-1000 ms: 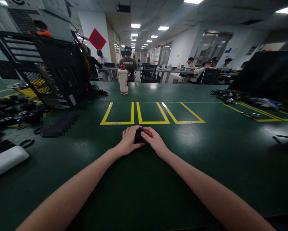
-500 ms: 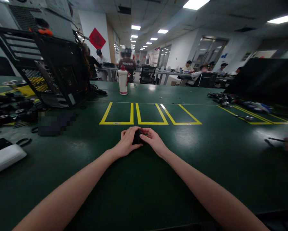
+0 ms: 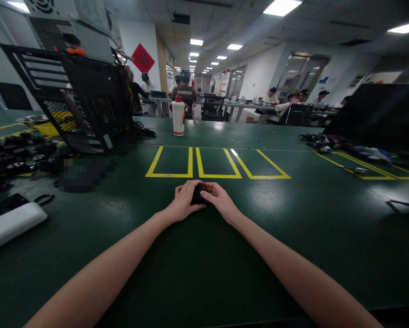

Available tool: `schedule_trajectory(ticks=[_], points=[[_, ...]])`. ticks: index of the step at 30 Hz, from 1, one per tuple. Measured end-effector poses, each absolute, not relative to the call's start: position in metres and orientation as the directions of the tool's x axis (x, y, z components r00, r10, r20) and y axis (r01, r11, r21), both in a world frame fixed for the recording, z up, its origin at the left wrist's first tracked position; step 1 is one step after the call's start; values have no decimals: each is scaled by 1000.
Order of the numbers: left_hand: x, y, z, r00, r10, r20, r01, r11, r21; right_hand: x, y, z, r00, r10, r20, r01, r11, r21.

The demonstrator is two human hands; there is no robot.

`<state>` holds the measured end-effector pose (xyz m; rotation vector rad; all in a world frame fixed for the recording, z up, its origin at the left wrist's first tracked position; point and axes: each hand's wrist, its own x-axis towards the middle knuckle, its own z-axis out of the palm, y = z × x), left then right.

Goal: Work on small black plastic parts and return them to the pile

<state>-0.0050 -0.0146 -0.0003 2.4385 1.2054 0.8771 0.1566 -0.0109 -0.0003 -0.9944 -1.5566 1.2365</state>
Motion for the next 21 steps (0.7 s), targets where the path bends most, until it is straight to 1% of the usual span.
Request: schedule_trajectory(ticks=[3,7,10,13,15,18,21], points=[[-6,-15,0,469,791,393,615,-611,498,159,-10,0,-365,923,125,53,154,-987],[-6,-16,0,464,796,390,616,-606,504,161,-16,2,-426,889,166,-27,171,-985],[-5,-16,-1,459,793,401,618,-609,497,159,-19,2,-406,894,187,-38,188,-981],[-4,-14,-4,448,789,421,624,-613,484,156,-17,1,-335,914,230,-14,240,-971],[-4,-14,-5,445,787,428,625,-615,480,155,-15,0,-308,926,219,14,234,-972],[-5,-13,-6,453,787,420,622,-616,484,157,-13,0,-336,929,153,56,182,-982],[-5,-14,-5,454,792,410,628,-610,484,160,-15,1,-404,902,150,27,176,-984]])
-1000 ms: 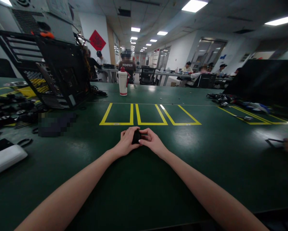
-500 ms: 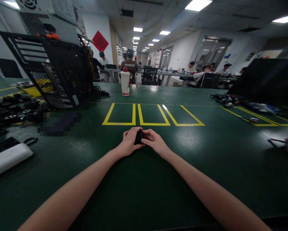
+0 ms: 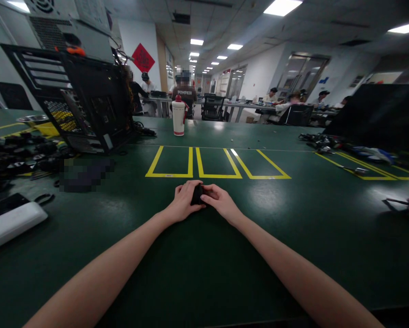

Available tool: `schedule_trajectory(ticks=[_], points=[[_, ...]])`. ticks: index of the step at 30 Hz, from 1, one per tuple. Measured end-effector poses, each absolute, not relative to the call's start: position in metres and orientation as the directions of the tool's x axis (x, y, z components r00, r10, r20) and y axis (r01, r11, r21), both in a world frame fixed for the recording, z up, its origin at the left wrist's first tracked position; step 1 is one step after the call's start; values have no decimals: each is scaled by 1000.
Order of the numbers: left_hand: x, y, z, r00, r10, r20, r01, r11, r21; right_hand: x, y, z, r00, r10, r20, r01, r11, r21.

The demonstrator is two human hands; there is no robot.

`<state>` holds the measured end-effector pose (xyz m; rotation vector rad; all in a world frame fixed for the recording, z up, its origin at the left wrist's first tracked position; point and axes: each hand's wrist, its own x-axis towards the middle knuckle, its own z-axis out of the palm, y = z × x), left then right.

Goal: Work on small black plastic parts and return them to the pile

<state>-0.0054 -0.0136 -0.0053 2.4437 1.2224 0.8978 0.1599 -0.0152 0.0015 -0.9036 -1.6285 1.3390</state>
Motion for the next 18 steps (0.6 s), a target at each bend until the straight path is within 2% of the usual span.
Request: schedule_trajectory(ticks=[4,9,14,18], points=[[-5,-17,-3,447,799,402,639,-600,482,161,-20,3,-423,889,176,-40,176,-984],[-5,-32,6,457,804,379,634,-594,495,159,-27,7,-375,911,172,20,194,-981],[-8,-46,11,456,812,363,636,-583,505,158,-38,8,-383,917,110,80,151,-985],[-8,-50,5,432,830,351,633,-557,538,156,-48,5,-431,895,113,-3,124,-992]])
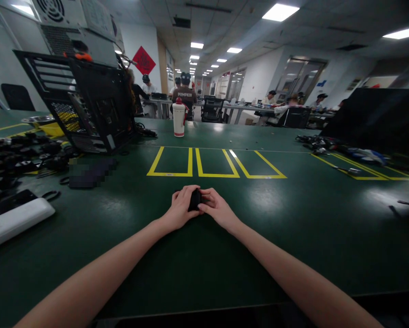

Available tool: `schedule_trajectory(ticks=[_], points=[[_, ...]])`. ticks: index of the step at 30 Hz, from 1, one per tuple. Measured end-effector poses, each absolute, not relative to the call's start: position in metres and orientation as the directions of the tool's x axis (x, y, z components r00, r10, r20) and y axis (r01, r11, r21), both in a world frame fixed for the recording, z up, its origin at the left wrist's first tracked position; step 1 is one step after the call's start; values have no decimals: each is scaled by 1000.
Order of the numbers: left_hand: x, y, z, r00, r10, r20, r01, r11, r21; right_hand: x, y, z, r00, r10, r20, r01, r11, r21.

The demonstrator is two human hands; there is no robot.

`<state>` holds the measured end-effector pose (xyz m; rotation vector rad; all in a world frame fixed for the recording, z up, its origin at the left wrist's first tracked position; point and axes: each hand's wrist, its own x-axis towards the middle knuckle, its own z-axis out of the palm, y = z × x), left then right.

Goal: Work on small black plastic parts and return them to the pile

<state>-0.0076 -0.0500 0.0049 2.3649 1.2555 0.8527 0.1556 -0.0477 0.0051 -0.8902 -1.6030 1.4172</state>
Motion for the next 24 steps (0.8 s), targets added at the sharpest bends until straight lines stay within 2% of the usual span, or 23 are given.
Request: schedule_trajectory(ticks=[4,11,14,18,24], points=[[-7,-50,-1,401,838,369,643,-545,538,153,-52,4,-430,889,160,-65,146,-987],[-9,-53,7,439,834,334,626,-551,553,152,-46,3,-292,941,170,54,194,-980],[-10,-53,9,450,830,328,617,-555,558,153,-45,3,-336,935,114,78,149,-986],[-11,-52,9,466,825,320,610,-561,560,154,-47,4,-423,898,121,-12,128,-992],[-12,-52,10,471,820,325,605,-568,558,152,-49,3,-371,915,156,-4,166,-986]])
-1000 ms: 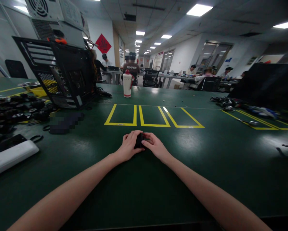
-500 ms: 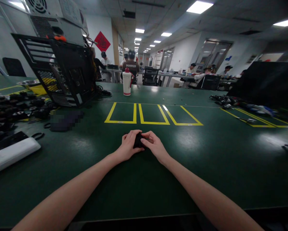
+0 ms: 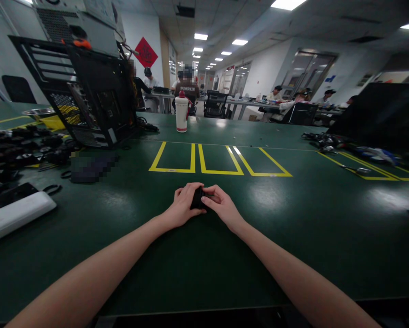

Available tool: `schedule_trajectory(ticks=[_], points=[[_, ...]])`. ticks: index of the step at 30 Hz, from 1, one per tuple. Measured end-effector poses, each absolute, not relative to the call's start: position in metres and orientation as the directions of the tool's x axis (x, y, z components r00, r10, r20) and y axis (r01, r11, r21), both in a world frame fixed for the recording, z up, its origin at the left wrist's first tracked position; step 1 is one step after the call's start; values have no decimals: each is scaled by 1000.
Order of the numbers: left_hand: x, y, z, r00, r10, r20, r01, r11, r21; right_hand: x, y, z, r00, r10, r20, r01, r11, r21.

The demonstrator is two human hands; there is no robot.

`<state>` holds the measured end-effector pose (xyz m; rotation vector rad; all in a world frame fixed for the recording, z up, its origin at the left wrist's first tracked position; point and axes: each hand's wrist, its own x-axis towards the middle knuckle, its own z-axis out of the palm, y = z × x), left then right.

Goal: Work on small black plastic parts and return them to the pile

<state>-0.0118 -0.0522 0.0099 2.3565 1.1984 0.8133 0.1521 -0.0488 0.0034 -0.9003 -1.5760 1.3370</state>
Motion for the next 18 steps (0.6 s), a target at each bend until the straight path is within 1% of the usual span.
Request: schedule_trajectory(ticks=[7,9,14,18], points=[[-11,-50,5,462,822,333,607,-567,557,151,-48,4,-336,932,139,72,173,-982],[-10,-49,3,447,825,346,613,-564,553,151,-48,5,-341,930,140,57,169,-984],[-10,-50,6,457,826,330,615,-562,553,153,-46,4,-353,932,76,30,92,-995],[-11,-52,8,467,819,333,605,-570,555,154,-49,4,-398,910,116,-38,110,-993]])
